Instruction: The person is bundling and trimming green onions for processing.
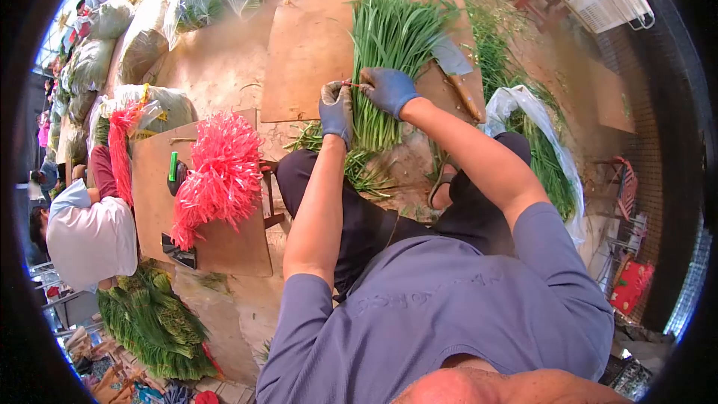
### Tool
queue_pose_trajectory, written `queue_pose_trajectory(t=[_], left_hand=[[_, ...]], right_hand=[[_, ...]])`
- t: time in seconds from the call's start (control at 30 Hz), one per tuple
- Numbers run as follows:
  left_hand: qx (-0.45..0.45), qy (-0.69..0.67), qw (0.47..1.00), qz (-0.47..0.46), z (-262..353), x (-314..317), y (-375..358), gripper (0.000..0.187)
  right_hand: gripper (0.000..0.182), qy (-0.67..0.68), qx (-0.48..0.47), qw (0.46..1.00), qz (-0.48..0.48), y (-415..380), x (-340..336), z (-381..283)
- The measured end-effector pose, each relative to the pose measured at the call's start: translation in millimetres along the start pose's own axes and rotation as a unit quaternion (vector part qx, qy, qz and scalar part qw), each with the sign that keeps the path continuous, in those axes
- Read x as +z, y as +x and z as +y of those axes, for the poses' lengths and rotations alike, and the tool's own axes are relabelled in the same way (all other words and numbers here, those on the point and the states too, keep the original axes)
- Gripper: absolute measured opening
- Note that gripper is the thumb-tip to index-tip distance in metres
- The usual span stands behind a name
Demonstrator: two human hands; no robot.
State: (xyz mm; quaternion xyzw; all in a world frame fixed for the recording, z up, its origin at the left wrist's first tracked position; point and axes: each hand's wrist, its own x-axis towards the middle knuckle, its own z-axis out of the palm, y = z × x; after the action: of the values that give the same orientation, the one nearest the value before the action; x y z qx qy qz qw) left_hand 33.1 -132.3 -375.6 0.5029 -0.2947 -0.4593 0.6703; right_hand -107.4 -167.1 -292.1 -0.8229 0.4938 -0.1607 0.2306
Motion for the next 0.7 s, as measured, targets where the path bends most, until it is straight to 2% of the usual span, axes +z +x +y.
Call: queue_pose_trajectory(t=[0.2, 0.7], left_hand=[[0.023, -0.003, 1.000, 0.003, -6, -1, 1, 0.010], [0.003, 0.009, 1.000, 0.016, -13, -2, 5, 0.013]], right_hand=[[0.021, -0.026, 0.015, 0.998, -0.048, 6, -3, -3], [0.022, -0.005, -0.025, 1.000, -0.009, 2, 1, 4]])
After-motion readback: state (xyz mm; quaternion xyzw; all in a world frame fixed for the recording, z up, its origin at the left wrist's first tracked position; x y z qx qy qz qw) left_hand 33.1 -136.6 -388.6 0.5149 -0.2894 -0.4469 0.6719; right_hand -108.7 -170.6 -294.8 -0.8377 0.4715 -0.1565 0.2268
